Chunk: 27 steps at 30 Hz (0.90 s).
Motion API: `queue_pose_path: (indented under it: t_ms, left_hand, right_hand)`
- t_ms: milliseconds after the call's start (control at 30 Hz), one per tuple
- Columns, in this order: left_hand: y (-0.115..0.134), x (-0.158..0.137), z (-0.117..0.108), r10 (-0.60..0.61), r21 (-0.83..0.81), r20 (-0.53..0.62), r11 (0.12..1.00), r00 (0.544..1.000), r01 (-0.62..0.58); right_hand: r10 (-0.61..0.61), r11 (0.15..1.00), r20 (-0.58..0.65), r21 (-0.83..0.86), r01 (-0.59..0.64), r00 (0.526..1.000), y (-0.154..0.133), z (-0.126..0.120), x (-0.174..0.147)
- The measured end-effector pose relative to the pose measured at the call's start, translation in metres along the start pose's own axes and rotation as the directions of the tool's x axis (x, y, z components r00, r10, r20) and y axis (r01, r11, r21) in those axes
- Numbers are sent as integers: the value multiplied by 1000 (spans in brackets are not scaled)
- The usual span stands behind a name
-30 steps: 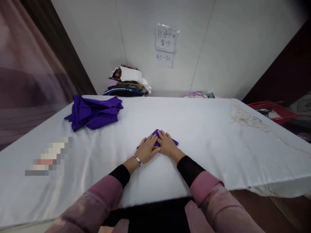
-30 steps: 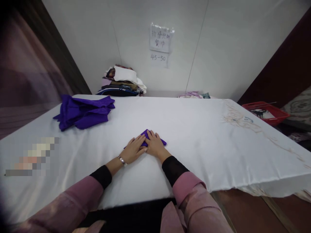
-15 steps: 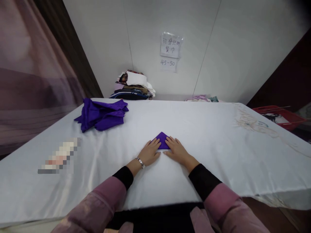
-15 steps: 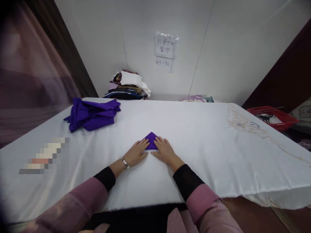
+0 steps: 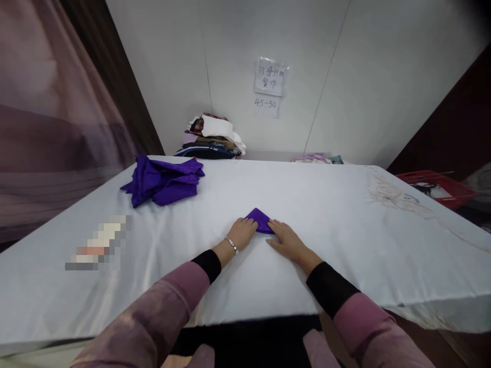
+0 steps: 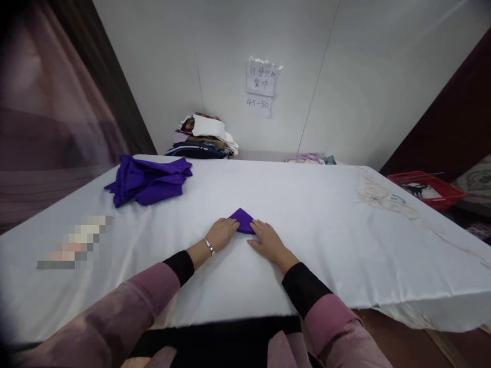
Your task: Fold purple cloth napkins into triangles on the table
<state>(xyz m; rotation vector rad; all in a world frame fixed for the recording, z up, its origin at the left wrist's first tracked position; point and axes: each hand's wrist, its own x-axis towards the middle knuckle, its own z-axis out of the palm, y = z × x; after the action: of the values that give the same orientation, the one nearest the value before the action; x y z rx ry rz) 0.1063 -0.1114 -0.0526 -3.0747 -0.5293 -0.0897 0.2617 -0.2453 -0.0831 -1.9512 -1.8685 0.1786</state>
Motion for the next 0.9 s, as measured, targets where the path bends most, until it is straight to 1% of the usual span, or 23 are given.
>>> queue_pose_path:
  t_ms: [67, 200, 367, 400, 467, 533, 567, 600, 633, 700, 733, 767, 800, 833, 867, 900]
  left_hand:
    - [-1, 3, -6, -30, -12, 41, 999, 999, 30]
    - [-5, 9, -20, -78, -27, 85, 996, 993, 80]
    - [-13, 13, -40, -117, -75, 133, 989, 984, 127]
    - [-16, 13, -45, -112, -101, 154, 987, 982, 128]
    - [-24, 12, -58, -78, -198, 227, 972, 971, 124]
    - [-32, 11, -71, -18, -335, 338, 932, 941, 137]
    - [-36, 11, -77, 19, -400, 394, 903, 919, 153]
    - [-40, 11, -84, 53, -455, 442, 874, 895, 173]
    - [-44, 11, -90, 84, -500, 484, 843, 871, 197]
    - [-52, 14, -99, 125, -555, 539, 796, 833, 240]
    - [-55, 16, -102, 130, -564, 553, 786, 823, 254]
    - [-59, 18, -103, 126, -564, 557, 783, 821, 263]
    - [-63, 21, -103, 112, -560, 556, 783, 824, 271]
    - [-67, 23, -100, 92, -557, 551, 780, 829, 284]
    - [-71, 25, -96, 69, -560, 548, 770, 833, 305]
    - [-75, 25, -89, 48, -575, 548, 746, 835, 334]
  right_hand:
    - [0, 1000, -39, 12, 1, 999, -2, -1, 1]
    - [39, 999, -116, 27, -36, 992, -9, -5, 3]
    - [110, 994, -113, 25, -108, 987, -19, -18, 4]
    - [118, 993, -112, 37, -115, 987, -21, -23, 3]
    - [101, 991, -119, 104, -89, 988, -26, -36, 2]
    - [87, 970, -126, 238, -56, 988, -31, -51, 1]
    - [101, 940, -107, 335, -60, 989, -34, -58, 1]
    - [130, 890, -67, 447, -86, 989, -36, -64, 1]
    - [165, 816, -6, 562, -133, 986, -37, -69, 2]
    - [217, 615, 151, 746, -255, 964, -38, -73, 6]
    - [233, 517, 223, 796, -314, 947, -37, -72, 8]
    - [249, 439, 279, 821, -365, 927, -34, -69, 11]
    - [272, 385, 321, 827, -409, 907, -31, -64, 13]
    - [306, 357, 349, 821, -447, 886, -27, -59, 15]
    - [349, 352, 364, 803, -480, 864, -23, -52, 16]
    - [394, 370, 364, 778, -508, 844, -19, -46, 17]
